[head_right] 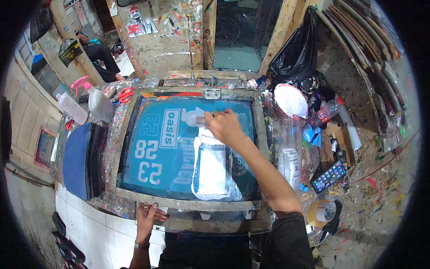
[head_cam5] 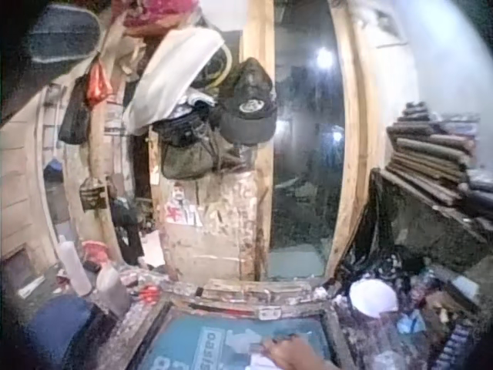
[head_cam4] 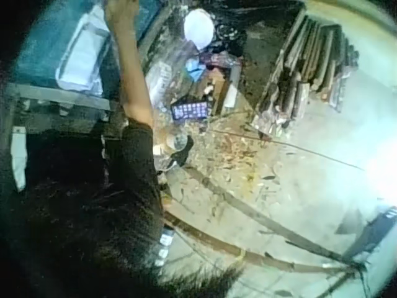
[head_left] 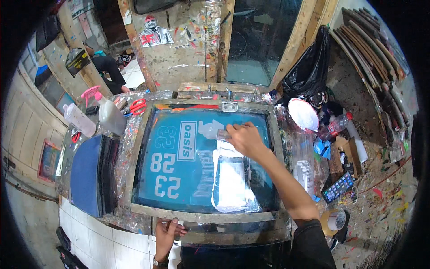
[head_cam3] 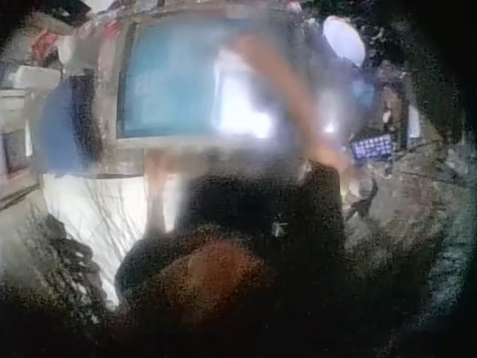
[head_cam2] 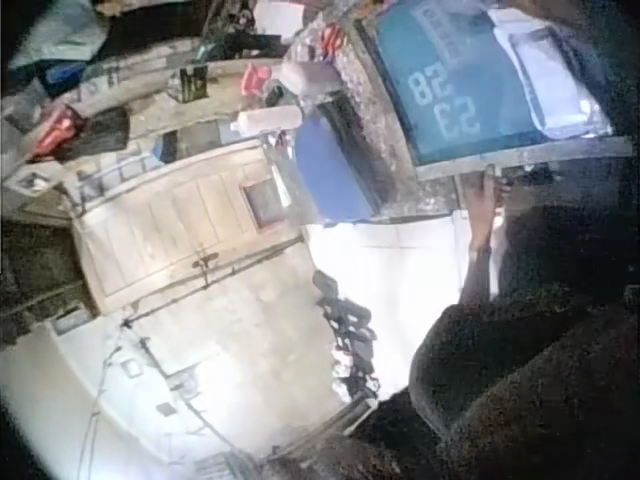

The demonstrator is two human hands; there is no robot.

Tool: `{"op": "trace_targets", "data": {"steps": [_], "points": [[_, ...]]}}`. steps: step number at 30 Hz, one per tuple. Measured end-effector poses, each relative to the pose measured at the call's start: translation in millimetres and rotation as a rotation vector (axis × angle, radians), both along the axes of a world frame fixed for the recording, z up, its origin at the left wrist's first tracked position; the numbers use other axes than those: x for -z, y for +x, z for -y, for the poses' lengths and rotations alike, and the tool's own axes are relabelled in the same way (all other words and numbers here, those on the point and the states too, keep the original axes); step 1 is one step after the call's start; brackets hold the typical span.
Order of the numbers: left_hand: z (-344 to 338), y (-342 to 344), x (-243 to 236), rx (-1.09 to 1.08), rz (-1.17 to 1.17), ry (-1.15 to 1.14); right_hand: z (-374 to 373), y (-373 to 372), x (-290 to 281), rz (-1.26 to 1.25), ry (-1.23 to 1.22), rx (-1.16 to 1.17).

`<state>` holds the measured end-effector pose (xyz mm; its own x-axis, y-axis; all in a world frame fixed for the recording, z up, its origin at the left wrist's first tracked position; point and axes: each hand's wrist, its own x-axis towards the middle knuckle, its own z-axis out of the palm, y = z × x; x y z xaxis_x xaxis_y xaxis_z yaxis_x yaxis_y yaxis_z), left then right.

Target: The person aligns a fabric piece on a printing bed using a metal ruler, then screen prints designs onto fabric panels one at a time with ink and a squeegee through a silkscreen frame before stacking the printed panels.

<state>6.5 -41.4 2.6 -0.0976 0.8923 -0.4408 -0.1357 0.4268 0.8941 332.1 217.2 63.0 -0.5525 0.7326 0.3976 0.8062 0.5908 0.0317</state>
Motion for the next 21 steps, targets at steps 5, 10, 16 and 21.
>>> {"op": "trace_targets", "data": {"steps": [5,10,16,21], "points": [[-2,4,-9,-0.006,0.0,-0.003,107,-6,4,0.029,-0.138,0.046],[4,2,-3,-0.077,0.01,0.033,199,-23,-8,0.03,-0.317,-0.062],[13,-3,2,-0.086,0.092,0.235,212,-34,-36,-0.046,-0.145,0.061],[-12,-6,-74,-0.044,0.043,0.565,215,-53,-111,-0.16,0.25,0.272]]}}
